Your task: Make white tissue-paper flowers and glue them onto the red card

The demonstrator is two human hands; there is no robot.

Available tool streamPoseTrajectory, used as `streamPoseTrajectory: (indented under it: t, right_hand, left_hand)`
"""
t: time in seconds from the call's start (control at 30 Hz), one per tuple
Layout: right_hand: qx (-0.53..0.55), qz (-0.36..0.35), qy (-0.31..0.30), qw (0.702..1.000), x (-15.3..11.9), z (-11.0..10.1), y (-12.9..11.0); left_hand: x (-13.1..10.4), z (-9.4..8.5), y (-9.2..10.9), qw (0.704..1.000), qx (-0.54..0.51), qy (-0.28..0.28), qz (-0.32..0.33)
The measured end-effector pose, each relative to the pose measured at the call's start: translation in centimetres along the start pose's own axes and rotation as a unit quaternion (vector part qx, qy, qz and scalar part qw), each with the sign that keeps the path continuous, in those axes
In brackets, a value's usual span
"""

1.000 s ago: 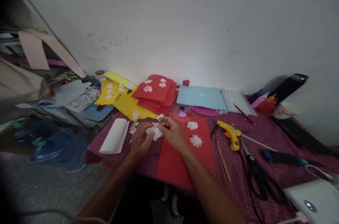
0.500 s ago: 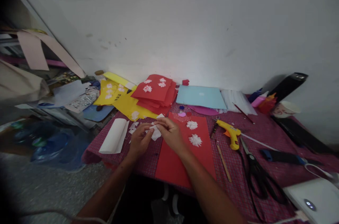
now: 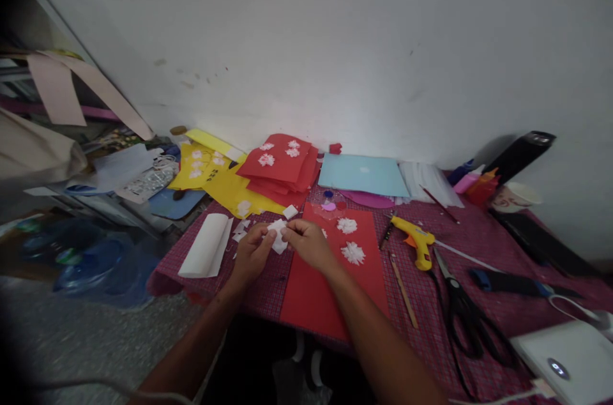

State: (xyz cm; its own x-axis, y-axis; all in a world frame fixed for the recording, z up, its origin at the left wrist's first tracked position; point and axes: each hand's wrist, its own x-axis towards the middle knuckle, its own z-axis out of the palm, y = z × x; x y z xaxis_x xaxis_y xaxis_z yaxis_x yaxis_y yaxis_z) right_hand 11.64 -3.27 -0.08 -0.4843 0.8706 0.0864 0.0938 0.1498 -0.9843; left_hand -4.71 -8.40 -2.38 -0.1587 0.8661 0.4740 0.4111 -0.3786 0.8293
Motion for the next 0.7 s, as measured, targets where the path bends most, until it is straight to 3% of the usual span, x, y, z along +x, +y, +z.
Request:
streamPoseTrajectory:
  t: [0.27, 0.47, 0.7]
  right_hand:
    - [-0.009, 0.003, -0.002, 1.0, 0.0, 0.13, 0.25]
    - [-0.001, 0.004, 0.005, 1.0, -0.09, 0.49, 0.39]
    - [0.011, 0.008, 0.015, 1.0, -0.07, 0.5, 0.23]
  left_hand:
    - [-0.17, 0.18, -0.6, 0.999, -0.033, 0.002, 0.004]
    - [-0.01, 0.02, -0.45, 0.995, -0.08, -0.011, -0.056]
    - [-0.12, 0.11, -0.76, 0.991, -0.115, -0.013, -0.072]
